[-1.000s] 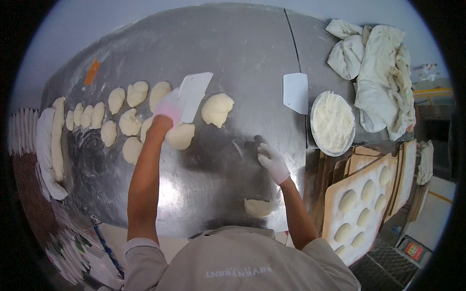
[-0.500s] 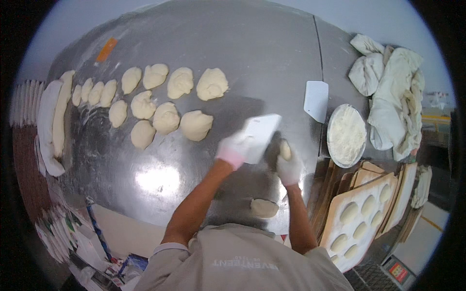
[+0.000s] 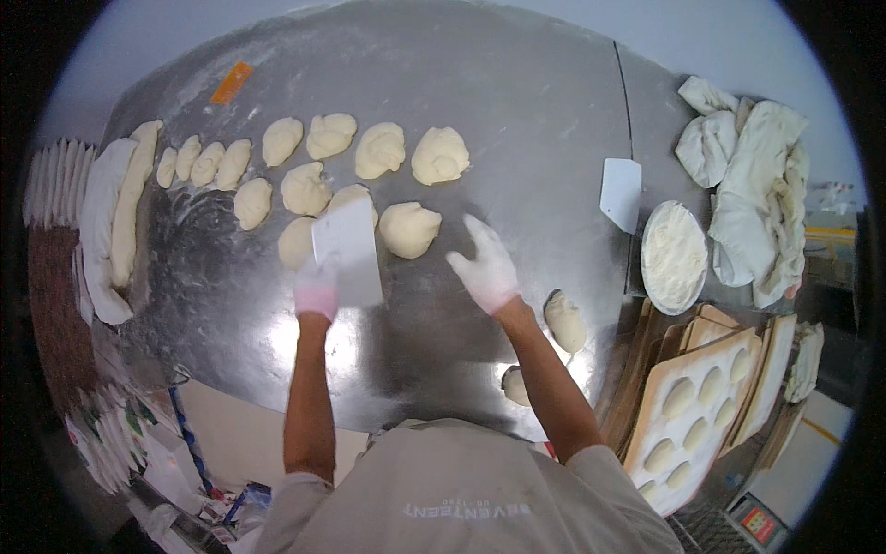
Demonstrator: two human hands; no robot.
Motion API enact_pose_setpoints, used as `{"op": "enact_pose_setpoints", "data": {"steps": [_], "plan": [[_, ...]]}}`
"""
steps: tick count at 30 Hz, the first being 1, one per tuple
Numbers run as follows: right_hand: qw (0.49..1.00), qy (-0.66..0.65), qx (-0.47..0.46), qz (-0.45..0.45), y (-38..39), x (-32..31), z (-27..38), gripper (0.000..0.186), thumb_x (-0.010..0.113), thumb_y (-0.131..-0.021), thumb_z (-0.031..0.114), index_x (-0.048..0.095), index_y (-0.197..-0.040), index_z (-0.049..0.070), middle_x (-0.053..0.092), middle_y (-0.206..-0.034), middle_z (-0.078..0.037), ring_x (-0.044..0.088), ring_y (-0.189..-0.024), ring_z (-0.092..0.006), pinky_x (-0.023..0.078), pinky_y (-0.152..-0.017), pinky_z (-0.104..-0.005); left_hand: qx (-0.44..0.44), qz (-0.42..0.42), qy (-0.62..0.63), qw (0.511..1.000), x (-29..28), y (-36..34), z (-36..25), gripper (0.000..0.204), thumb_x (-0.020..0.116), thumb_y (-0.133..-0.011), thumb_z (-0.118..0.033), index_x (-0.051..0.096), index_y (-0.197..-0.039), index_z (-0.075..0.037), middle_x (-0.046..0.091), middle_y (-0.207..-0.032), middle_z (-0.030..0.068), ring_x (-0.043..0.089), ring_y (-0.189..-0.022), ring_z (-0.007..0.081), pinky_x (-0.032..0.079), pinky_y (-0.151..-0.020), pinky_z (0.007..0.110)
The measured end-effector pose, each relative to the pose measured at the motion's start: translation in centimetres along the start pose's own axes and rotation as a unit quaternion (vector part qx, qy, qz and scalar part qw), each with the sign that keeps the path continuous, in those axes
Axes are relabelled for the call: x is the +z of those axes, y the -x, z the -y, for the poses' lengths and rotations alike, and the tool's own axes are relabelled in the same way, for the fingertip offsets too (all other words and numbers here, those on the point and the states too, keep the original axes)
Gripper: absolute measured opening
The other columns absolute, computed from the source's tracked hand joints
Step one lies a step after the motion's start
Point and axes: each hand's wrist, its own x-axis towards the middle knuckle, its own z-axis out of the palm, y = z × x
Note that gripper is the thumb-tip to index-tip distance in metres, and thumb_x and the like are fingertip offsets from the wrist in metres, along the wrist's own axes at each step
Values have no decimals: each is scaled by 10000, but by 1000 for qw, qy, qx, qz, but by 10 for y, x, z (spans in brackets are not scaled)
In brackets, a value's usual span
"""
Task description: The person shapes portions of dough into round balls by hand on a floured surface and places them onto a wooden board. The person then pulls a large white cloth over a stack of dough-filled boards.
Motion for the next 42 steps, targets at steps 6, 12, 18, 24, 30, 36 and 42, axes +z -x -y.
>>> {"op": "enact_pose_setpoints", "data": {"steps": [6, 12, 18, 24, 30, 36, 42], "plan": [[989, 106, -92, 51, -50, 66, 43, 659, 649, -796, 337, 449, -1358, 56, 473, -1364, -223, 455, -1260, -375, 379, -1056, -399, 50, -50, 10, 997, 83, 23, 36, 369, 468, -942, -347, 642, -1070, -48, 651, -970, 220, 603, -916, 418, 473, -796, 485], [986, 72, -72, 130, -62, 64, 28, 352, 571, -855, 281, 625, -1173, 139, 615, -1161, -171, 565, -1091, -313, 453, -945, -388, 65, 119, 158, 978, 113, 6, 9, 375, 460, -943, -356, 627, -1065, -43, 624, -1072, 223, 577, -1014, 404, 452, -871, 466], [898, -217, 127, 361, 61, 34, -35, 427, 607, -891, 286, 589, -1248, 52, 587, -1251, -132, 564, -1114, -244, 442, -951, -337, 37, 194, 78, 977, -19, 55, 85, 390, 478, -959, -349, 611, -1167, -46, 619, -1151, 174, 601, -1047, 295, 457, -906, 393], [946, -122, 99, 284, 86, 78, 4, 631, 645, -858, 215, 401, -1394, -10, 484, -1365, -194, 516, -1219, -276, 407, -1022, -353, -168, 23, 41, 985, -144, -35, 161, 349, 542, -923, -319, 657, -1050, -16, 672, -929, 192, 646, -881, 316, 492, -785, 399], [911, -297, 157, 241, 40, 150, 64, 637, 644, -859, 207, 382, -1385, -38, 541, -1289, -183, 549, -1141, -212, 445, -944, -319, 73, 205, 13, 976, -97, -53, 139, 374, 555, -910, -289, 601, -1171, -24, 641, -1090, 194, 589, -1003, 349, 463, -901, 410], [967, -169, 59, 182, 59, 186, 98, 630, 671, -809, 186, 428, -1351, -26, 551, -1224, -196, 557, -1077, -224, 455, -920, -329, -15, 260, 84, 962, -85, 52, 117, 459, 550, -915, -413, 634, -1148, -26, 677, -1067, 178, 635, -1022, 270, 478, -917, 385], [933, -31, -272, 231, 96, 151, 90, 464, 650, -792, 183, 525, -1184, -32, 594, -1076, -141, 562, -930, -225, 462, -852, -357, -87, 133, 124, 979, -112, 27, 202, 424, 513, -947, -332, 606, -1166, 19, 687, -1051, 149, 649, -995, 242, 498, -886, 369]]}}
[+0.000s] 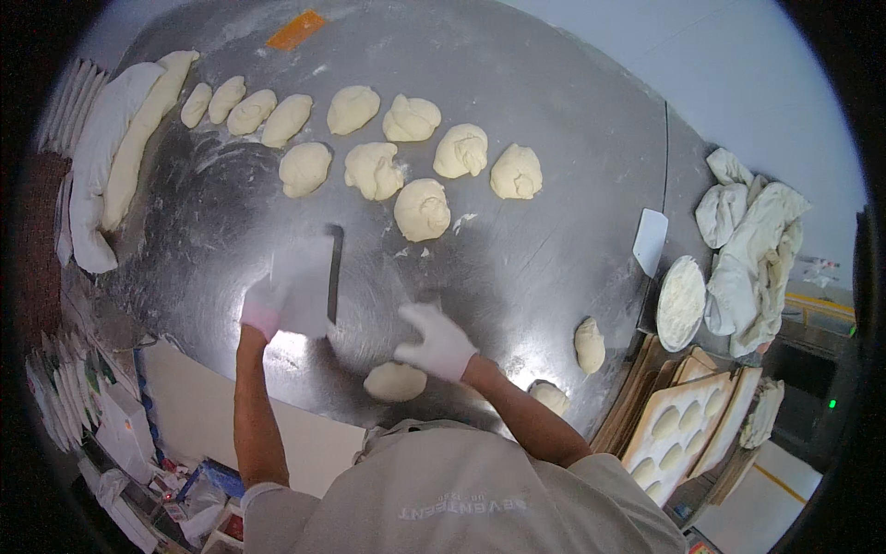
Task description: The person shapes portions of dough into round balls by hand on a floured surface and places them onto a wooden board. The person then pulls a large white cloth over a stack of dough-filled boards.
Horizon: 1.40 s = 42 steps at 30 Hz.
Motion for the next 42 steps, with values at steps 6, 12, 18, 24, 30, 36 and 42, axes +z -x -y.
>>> {"op": "enact_pose_setpoints", "data": {"steps": [6, 12, 18, 24, 30, 36, 42], "plan": [[923, -118, 293, -219, -78, -54, -117, 586, 660, -800, 155, 453, -1310, -44, 556, -1186, -178, 552, -1064, -229, 443, -920, -305, 244, 5, -214, 946, 97, -115, -69, 317, 499, -912, -282, 632, -1082, -51, 644, -1102, 170, 600, -1031, 327, 465, -899, 428], [873, -260, 322, -259, -52, -105, -156, 558, 643, -830, 232, 491, -1301, -27, 540, -1273, -177, 518, -1172, -276, 395, -1009, -355, 363, 67, -128, 921, 181, -87, -155, 301, 445, -937, -283, 636, -1079, -99, 654, -1041, 185, 623, -929, 365, 497, -823, 432], [933, -87, 345, -47, 86, -121, -120, 549, 637, -836, 284, 528, -1291, -1, 500, -1351, -199, 464, -1268, -321, 340, -1088, -385, 294, 67, -196, 933, 96, -77, -136, 317, 442, -963, -288, 642, -1139, -115, 654, -1062, 190, 644, -911, 316, 501, -817, 397], [914, -104, 328, -217, 61, -157, -148, 583, 630, -843, 241, 471, -1339, -21, 507, -1341, -214, 490, -1248, -311, 373, -1059, -343, 118, -63, -79, 988, 98, -144, -231, 384, 461, -932, -356, 646, -1106, -68, 667, -1039, 207, 622, -1005, 355, 476, -854, 430], [861, -170, 343, -334, 22, -183, -178, 619, 643, -848, 177, 406, -1379, -34, 560, -1274, -182, 544, -1161, -233, 431, -978, -314, 148, -45, -165, 974, 154, -260, -279, 386, 470, -918, -336, 648, -1089, -39, 647, -1101, 205, 604, -1039, 374, 475, -863, 438], [846, -92, 286, -440, 5, -200, -203, 606, 649, -833, 143, 411, -1365, -23, 587, -1208, -194, 568, -1123, -272, 439, -960, -353, 337, 128, -159, 919, 261, -200, -288, 357, 503, -907, -331, 660, -1073, -57, 659, -1059, 191, 629, -990, 348, 476, -878, 427], [830, 210, 443, -266, 100, -214, -169, 519, 653, -785, 225, 551, -1267, 63, 565, -1184, -226, 542, -1103, -379, 443, -952, -419, 321, 80, -201, 922, 165, -157, -255, 346, 468, -928, -291, 634, -1150, -84, 639, -1107, 186, 610, -1022, 361, 460, -927, 413]]}}
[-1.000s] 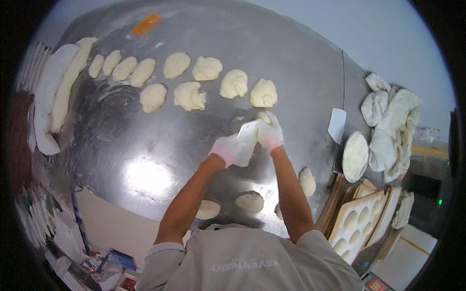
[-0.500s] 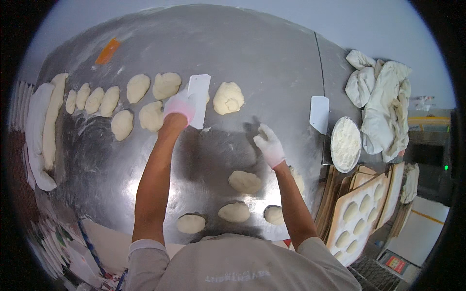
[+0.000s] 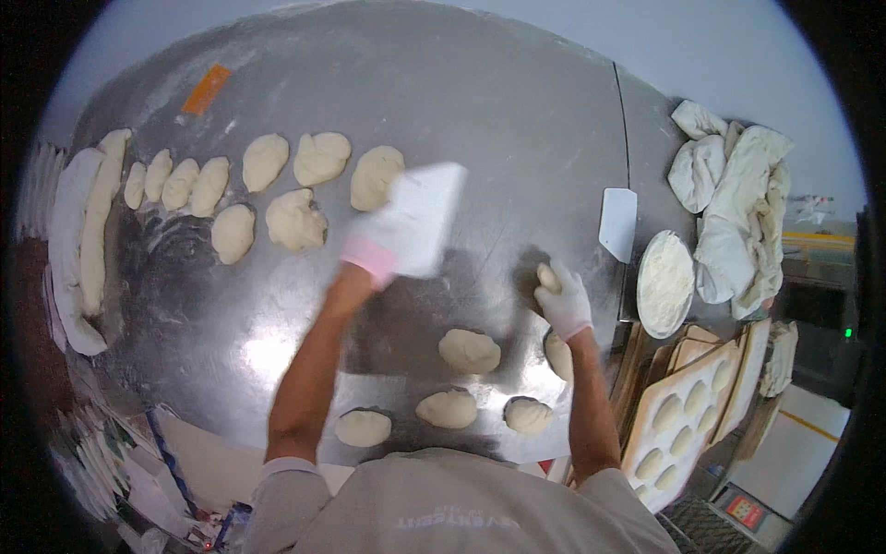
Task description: The person shapes portions of dough into round balls by hand on a floured surface and places them onto a wooden board. The person then pulls a large white cloth over a stack of dough-filled boards.
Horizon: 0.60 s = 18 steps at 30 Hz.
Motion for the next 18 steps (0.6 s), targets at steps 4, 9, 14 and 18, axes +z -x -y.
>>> {"op": "enact_pose_setpoints", "data": {"steps": [4, 9, 14, 18], "plan": [[991, 72, -114, 18, 12, -17, 2, 538, 661, -776, 211, 542, -1272, 39, 549, -1207, -238, 541, -1105, -376, 448, -946, -412, -107, -33, -159, 981, -89, -16, 104, 358, 423, -944, -281, 621, -1156, -73, 632, -1115, 198, 595, -1034, 381, 465, -907, 429], [971, -218, -33, 95, -11, 32, 52, 570, 658, -829, 207, 471, -1331, 12, 558, -1224, -216, 561, -1093, -245, 474, -890, -335, -194, -63, -93, 975, -74, -67, 157, 353, 415, -945, -279, 628, -1145, -79, 631, -1115, 200, 588, -1045, 384, 465, -902, 434], [902, -419, -14, 99, -26, 114, 98, 597, 638, -869, 173, 387, -1393, 34, 596, -1136, -146, 580, -1015, -196, 491, -840, -319, -132, -22, -4, 991, 29, -38, 70, 335, 440, -935, -283, 649, -1121, -99, 636, -1109, 192, 591, -1051, 371, 463, -912, 430], [835, -549, 33, -13, 9, 102, 106, 488, 640, -848, 106, 484, -1299, 3, 616, -1031, -117, 602, -882, -198, 505, -803, -306, -189, -10, 114, 975, 59, 28, 21, 320, 460, -926, -286, 665, -1102, -114, 641, -1103, 186, 592, -1056, 360, 461, -920, 427]]}}
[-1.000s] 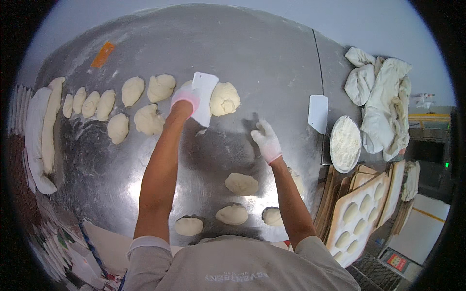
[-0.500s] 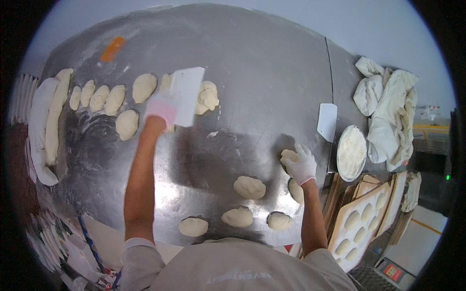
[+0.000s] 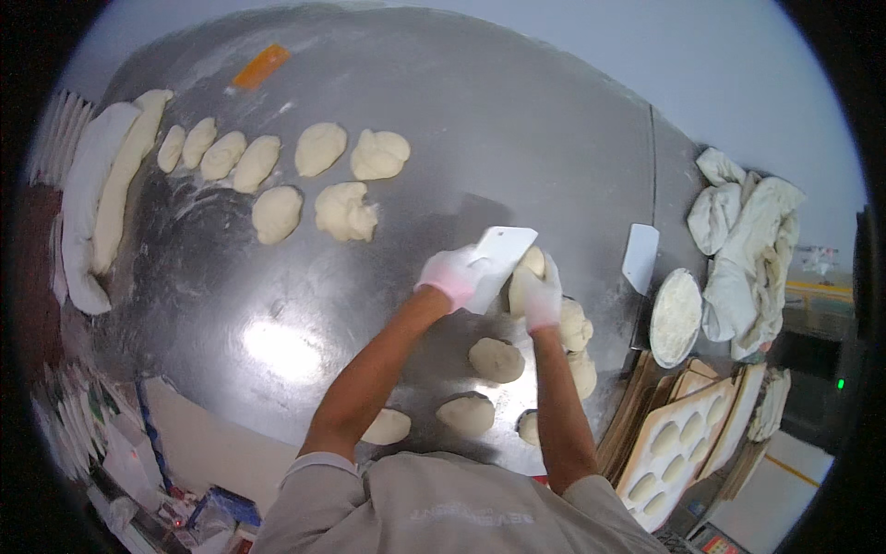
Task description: The person shapes portions of dough into round balls by hand on a floured surface and places them onto a wooden board. The person then pulls a large white cloth over a stack of dough-filled boards.
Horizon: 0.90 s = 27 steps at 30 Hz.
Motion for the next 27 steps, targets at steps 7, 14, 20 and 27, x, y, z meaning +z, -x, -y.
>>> {"op": "enact_pose_setpoints", "data": {"steps": [7, 14, 20, 27], "plan": [[808, 320, -35, 494, 81, 26, 65, 542, 647, -844, 254, 500, -1320, 41, 582, -1244, -137, 544, -1173, -252, 426, -992, -339, -134, -111, -186, 967, -201, 52, 140, 375, 413, -970, -259, 601, -1207, -36, 632, -1153, 205, 621, -1024, 328, 490, -890, 398], [865, 344, 42, 362, 70, 84, 39, 585, 637, -850, 263, 454, -1349, 17, 594, -1189, -150, 592, -1067, -250, 452, -934, -328, -82, -143, -102, 981, -171, 1, 193, 350, 458, -945, -291, 636, -1112, -41, 647, -1102, 185, 620, -999, 326, 478, -867, 420], [953, 145, 15, 265, 38, 122, 21, 626, 678, -846, 190, 410, -1377, -6, 613, -1122, -118, 593, -980, -181, 500, -814, -309, 116, -23, 9, 993, -53, 31, 115, 383, 464, -928, -359, 654, -1065, -56, 644, -1085, 183, 601, -1020, 340, 464, -883, 427], [774, 576, -137, 225, 63, 45, 49, 550, 636, -820, 234, 481, -1332, 104, 542, -1291, -167, 580, -1101, -327, 474, -906, -395, -36, -30, -395, 918, -251, 121, 205, 281, 502, -926, -206, 651, -1137, -96, 661, -1037, 156, 624, -982, 324, 500, -847, 410]]}}
